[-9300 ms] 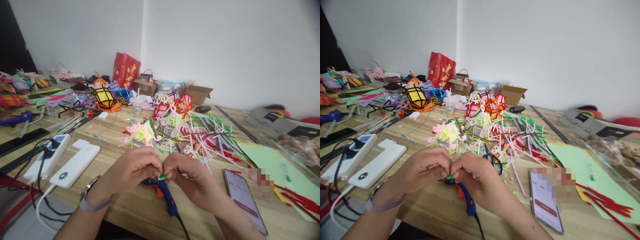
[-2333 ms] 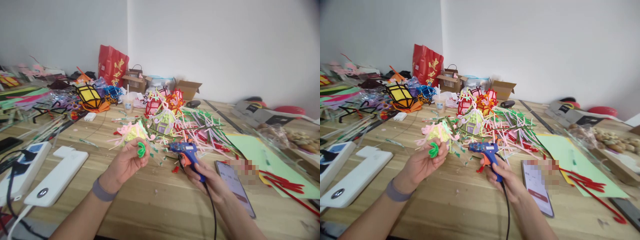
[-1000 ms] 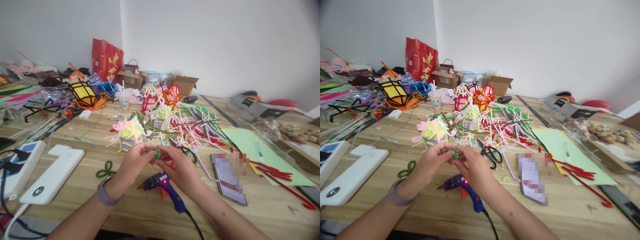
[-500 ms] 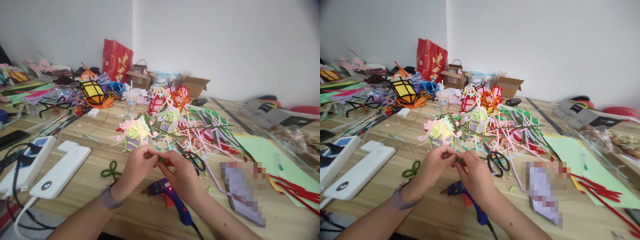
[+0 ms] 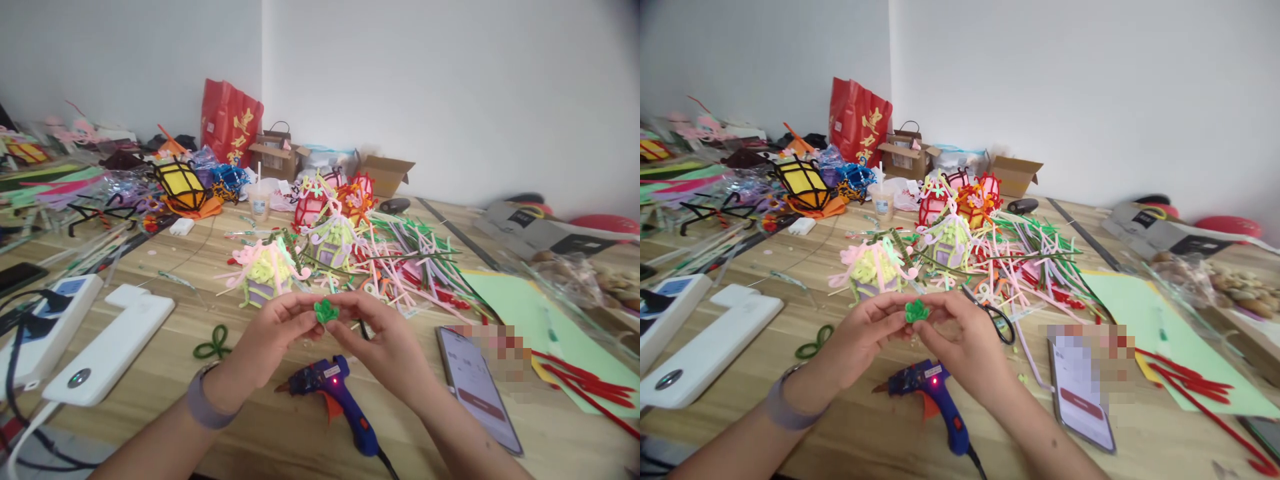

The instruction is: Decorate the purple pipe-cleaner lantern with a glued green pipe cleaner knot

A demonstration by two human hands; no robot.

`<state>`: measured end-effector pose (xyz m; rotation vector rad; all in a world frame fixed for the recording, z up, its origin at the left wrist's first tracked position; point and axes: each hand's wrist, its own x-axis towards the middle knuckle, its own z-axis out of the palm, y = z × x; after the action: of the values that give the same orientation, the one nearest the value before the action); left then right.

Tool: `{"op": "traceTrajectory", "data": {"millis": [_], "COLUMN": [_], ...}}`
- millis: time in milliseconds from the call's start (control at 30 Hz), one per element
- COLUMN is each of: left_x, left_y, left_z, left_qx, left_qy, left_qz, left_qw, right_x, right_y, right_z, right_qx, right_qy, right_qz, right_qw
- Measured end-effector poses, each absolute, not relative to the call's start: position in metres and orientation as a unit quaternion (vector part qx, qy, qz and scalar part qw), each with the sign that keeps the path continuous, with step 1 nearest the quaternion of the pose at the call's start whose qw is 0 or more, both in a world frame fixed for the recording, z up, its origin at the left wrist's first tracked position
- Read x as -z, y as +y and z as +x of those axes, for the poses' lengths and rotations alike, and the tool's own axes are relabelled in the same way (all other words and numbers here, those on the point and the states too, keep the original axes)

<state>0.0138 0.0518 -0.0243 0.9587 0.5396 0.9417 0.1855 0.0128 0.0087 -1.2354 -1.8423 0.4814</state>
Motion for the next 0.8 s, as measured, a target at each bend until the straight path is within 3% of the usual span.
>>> {"op": "traceTrajectory", "data": {"millis": [300,800], "left_x": [0.0281,0.0286], "left_y": [0.0466,0.0466], "left_z": [0.0171,0.0161], "left_qx": [-0.41,-0.406], "left_qy": [0.217,0.239], "left_qz": [0.366,0.32], "left_qw": [0.807,0.822], "right_x": [-0.0107,-0.0093], "right_y": [0.0056,0.0036], "right_z": [0.1815,0.1813], "right_qx": [-0.11,-0.111], "right_qy": [-0.768,-0.788], "right_qz": [-0.464,-0.444], "right_qw": [0.428,0.412]}}
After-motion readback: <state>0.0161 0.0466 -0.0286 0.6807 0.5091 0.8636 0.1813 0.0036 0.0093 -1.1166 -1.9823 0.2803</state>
